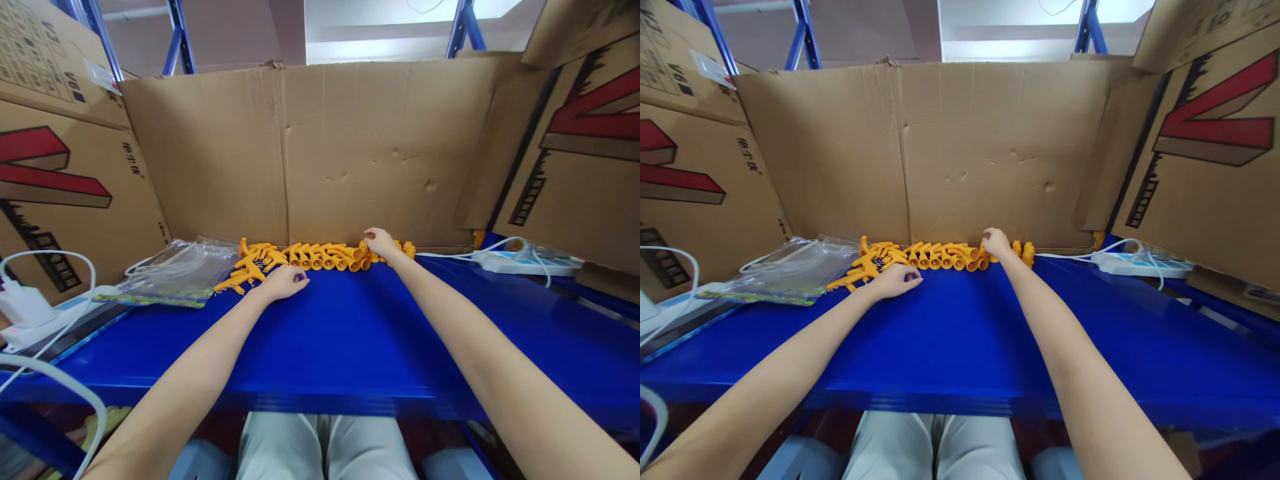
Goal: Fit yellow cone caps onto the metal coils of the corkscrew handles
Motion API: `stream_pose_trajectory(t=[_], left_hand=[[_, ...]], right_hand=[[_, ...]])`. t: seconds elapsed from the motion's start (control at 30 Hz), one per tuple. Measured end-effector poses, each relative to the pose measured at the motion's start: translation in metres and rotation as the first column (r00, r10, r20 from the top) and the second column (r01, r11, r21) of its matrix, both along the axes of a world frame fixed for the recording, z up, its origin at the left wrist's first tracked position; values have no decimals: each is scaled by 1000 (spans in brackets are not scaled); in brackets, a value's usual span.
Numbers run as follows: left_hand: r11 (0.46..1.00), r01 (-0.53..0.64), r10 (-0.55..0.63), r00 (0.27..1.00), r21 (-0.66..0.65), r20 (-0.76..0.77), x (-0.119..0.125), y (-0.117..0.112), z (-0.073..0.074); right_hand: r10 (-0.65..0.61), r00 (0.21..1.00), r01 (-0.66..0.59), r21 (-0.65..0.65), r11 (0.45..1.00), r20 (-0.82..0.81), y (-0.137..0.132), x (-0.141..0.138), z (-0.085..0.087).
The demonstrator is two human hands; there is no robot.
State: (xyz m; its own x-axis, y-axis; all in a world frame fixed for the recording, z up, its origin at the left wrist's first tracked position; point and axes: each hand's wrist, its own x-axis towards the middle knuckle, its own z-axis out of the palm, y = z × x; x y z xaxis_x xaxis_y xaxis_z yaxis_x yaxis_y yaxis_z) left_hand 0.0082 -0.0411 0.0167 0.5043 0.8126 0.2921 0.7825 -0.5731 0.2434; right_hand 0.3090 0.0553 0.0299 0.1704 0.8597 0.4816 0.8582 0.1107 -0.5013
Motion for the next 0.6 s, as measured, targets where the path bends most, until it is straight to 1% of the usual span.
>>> stream_pose_trajectory(t=[0.13,0.2,0.27,0.37,0.43,0.53,0.6], left_hand=[[1000,-1,1,1000,4,-3,0,1,-1],[1000,-9,9,1000,3,-10,0,1,-2],[1000,-13,13,1000,0,-13,1,1,-2],[1000,-13,13,1000,-9,-17,1,1,-1],[1000,-12,12,1000,-10,-22,1,0,0],[1000,-9,9,1000,-6,-29,2,-1,0],[1000,-7,7,999,-4,-32,2,-1,1]], right_hand=[[-9,980,35,-125,992,201,1,-2,-16],[-22,967,68,-173,983,253,0,-5,-21],[-40,962,89,-174,981,269,1,-8,-22],[-43,972,75,-134,988,231,0,-8,-16],[-59,981,74,-76,994,183,-2,-4,-8],[-111,986,111,3,994,124,-10,5,6],[-144,982,143,18,990,119,-17,14,14]])
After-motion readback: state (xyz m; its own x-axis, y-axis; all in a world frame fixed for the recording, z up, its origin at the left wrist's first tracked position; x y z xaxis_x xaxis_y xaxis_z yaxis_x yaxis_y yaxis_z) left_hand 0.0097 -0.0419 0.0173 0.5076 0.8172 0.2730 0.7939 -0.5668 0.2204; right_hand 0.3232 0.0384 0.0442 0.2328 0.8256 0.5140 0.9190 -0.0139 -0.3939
